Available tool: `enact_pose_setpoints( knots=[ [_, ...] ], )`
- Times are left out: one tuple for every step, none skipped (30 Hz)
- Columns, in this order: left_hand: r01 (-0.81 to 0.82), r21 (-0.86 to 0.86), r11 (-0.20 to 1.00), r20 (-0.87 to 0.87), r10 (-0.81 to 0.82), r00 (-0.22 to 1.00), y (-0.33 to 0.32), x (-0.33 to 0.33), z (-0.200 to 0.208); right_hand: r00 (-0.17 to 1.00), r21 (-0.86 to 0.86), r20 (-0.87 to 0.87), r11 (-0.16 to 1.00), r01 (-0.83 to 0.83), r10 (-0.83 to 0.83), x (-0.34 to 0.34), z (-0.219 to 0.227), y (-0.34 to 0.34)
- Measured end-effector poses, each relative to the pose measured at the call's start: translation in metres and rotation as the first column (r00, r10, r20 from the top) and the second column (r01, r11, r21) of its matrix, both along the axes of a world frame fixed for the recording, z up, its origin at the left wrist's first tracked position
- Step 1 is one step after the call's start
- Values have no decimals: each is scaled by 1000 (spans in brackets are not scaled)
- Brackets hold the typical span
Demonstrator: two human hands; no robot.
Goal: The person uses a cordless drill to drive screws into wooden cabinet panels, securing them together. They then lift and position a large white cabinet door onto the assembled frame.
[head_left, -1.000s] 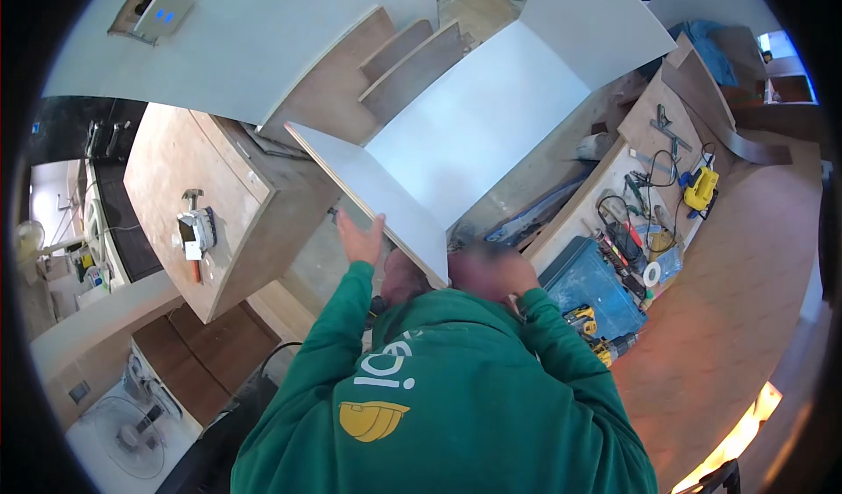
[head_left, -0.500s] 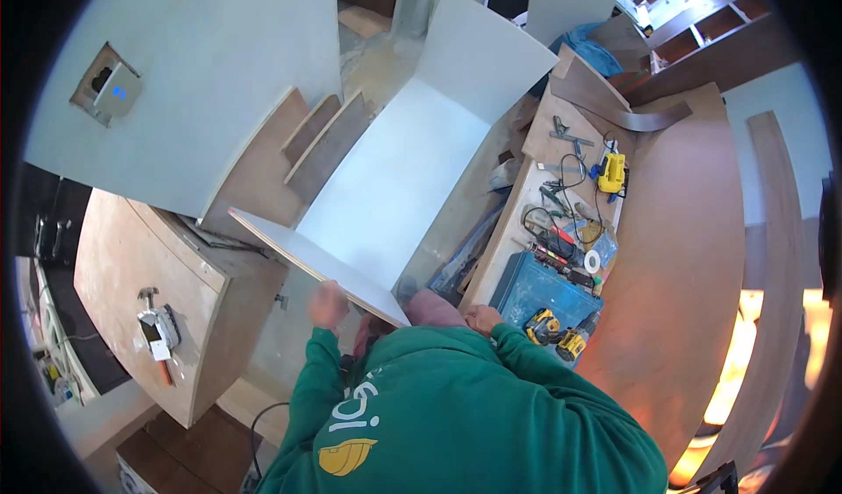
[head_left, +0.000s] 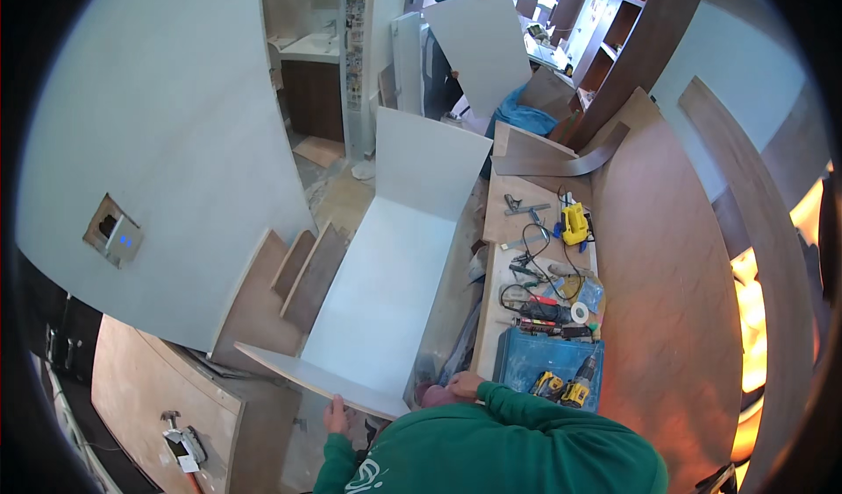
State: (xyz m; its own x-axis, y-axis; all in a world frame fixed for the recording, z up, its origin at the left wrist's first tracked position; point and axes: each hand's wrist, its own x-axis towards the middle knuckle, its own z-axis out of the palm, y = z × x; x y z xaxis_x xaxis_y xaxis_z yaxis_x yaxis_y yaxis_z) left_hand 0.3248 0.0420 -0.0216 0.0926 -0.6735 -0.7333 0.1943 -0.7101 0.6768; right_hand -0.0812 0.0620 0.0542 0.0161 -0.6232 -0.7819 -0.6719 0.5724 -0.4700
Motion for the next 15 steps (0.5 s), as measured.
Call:
enact_pose_setpoints(
  knots=[
    [14, -25, 1000, 8, -14, 1000, -2, 5, -6, 999, -89, 6, 995, -34, 35, -3, -8, -5],
    [-15, 9, 1000, 22, 14, 1000, -6, 1, -4, 998, -183, 5, 981, -58, 59, -5, -15, -11],
    [-41, 40, 998, 37, 40, 999, -7, -4, 1, 997, -277, -2, 958, -77, 80, -10, -25, -19],
    [-76, 75, 994, 59, 71, 996, -6, -6, 6, 994, -180, 93, 981, 73, -57, -10, -30, -28],
    [-78, 94, 993, 88, 70, 994, -6, -5, 11, 964, -63, 178, 976, 209, -196, -6, -33, -37],
    [-85, 110, 990, 118, 72, 990, -8, -2, 14, 911, 65, 248, 944, 324, -330, -2, -32, -46],
    [-94, 130, 987, 147, 75, 986, -10, 0, 15, 913, 40, 238, 943, 331, -330, 0, -31, -51],
    [-103, 110, 989, 155, 85, 984, -15, 2, 15, 915, 15, 228, 941, 337, -332, 0, -29, -54],
    [-109, 96, 989, 163, 92, 982, -18, 4, 14, 916, -5, 216, 938, 347, -337, -2, -31, -52],
    [-106, 84, 991, 165, 91, 982, -23, 1, 15, 954, -122, 216, 964, 237, -208, -10, -43, -44],
    [-100, 71, 992, 157, 88, 984, -30, -7, 15, 979, -238, 187, 962, 131, -87, -29, -70, -31],
    [-115, 55, 992, 164, 105, 981, -33, -6, 18, 977, -216, 191, 966, 141, -100, -29, -74, -31],
    [-139, 42, 989, 174, 129, 976, -33, -1, 21, 975, -193, 197, 971, 144, -105, -24, -65, -34],
    [-157, 29, 987, 178, 150, 972, -36, 4, 25, 941, -30, 215, 961, 274, -262, -19, -55, -36],
    [-179, 19, 984, 183, 172, 968, -35, 10, 27, 889, 139, 203, 911, 388, -410, -12, -38, -38]
  ],
)
